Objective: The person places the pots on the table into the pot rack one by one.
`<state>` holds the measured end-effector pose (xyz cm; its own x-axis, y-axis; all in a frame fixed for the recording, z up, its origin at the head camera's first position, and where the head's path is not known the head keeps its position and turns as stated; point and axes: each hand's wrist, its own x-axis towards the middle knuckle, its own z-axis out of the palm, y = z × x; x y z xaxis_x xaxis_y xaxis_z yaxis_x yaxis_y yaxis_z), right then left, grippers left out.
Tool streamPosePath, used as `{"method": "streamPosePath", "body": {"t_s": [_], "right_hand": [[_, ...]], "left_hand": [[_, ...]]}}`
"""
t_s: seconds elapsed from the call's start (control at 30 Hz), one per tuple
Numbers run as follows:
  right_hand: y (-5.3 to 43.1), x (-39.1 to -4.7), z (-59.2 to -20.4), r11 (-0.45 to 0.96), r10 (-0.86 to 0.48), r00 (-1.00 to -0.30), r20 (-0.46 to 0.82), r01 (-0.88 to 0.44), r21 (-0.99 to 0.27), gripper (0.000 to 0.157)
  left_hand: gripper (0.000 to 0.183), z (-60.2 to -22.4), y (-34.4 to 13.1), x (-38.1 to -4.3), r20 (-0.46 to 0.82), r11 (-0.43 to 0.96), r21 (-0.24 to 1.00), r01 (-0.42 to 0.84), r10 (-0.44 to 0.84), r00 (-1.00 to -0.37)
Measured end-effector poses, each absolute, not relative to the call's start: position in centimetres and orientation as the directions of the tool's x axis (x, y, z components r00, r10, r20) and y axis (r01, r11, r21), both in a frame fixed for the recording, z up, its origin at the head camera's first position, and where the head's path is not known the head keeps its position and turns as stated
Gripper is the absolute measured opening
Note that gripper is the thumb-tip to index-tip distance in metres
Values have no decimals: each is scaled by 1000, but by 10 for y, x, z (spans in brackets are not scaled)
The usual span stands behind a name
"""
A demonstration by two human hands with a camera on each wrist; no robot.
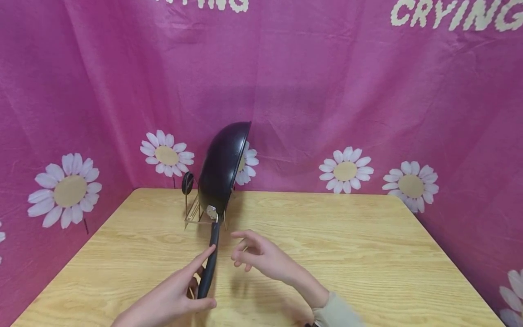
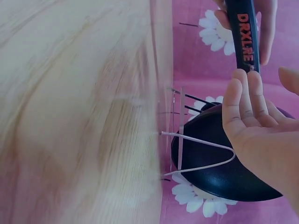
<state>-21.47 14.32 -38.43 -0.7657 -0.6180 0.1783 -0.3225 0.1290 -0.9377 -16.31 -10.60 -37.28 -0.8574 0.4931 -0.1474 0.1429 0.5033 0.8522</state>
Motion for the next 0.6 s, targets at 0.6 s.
{"method": "streamPosePath", "body": {"t_s": [0.6], "right_hand": [[179,-205,-385,562,-523,-805,280,-572,-597,38]], "left_hand": [[101,-368,-110,-166,-209,596,792,129,464,-861]]}}
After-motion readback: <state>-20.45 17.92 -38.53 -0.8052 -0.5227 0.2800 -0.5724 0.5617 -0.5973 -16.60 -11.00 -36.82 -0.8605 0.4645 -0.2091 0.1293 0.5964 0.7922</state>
